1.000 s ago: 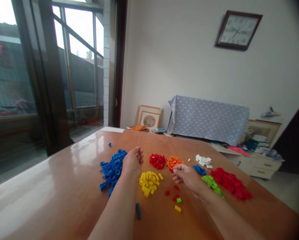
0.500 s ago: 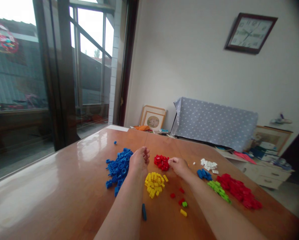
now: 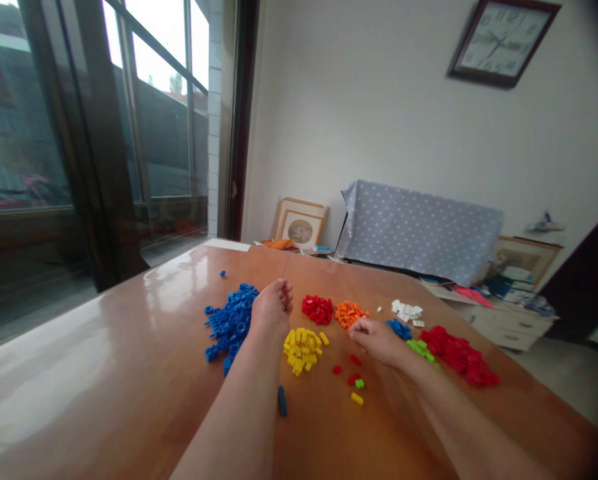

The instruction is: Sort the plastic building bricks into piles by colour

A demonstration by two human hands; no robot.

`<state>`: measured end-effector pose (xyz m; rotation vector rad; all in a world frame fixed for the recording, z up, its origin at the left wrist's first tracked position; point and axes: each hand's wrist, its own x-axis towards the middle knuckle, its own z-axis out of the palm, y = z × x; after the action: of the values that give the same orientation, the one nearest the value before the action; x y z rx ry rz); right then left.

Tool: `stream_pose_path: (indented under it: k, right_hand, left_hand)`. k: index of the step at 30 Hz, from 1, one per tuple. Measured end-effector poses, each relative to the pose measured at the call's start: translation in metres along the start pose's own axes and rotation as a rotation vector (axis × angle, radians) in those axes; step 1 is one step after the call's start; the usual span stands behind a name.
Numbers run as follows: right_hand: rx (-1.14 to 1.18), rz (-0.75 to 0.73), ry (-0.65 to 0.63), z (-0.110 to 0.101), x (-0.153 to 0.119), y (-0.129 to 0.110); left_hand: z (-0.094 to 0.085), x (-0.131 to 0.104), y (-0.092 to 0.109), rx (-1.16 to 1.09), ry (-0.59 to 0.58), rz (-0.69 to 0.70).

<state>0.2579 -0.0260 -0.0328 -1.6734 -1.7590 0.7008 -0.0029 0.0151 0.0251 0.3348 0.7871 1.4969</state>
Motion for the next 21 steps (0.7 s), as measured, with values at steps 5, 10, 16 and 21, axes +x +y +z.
stream_pose_path:
  k: [5, 10, 16, 21]
  right_hand:
    - [-0.032, 0.011, -0.122, -0.001, -0.024, 0.006]
    - [-0.074, -0.019, -0.129, 0.003, -0.027, 0.008]
    - [-0.061, -0.048, -0.008, 0.009, -0.004, -0.003]
    - [-0.003, -0.031, 0.099, 0.026, 0.036, -0.016]
  left_hand:
    - [-0.001, 0.002, -0.002, 0.001, -0.019, 0.001]
    - [-0.001, 0.002, -0.001, 0.009, -0.015, 0.001]
    - [0.0, -0.001, 0.002, 0.012, -0.013, 0.004]
    - [0.001, -0.002, 0.004, 0.005, -0.003, -0.003]
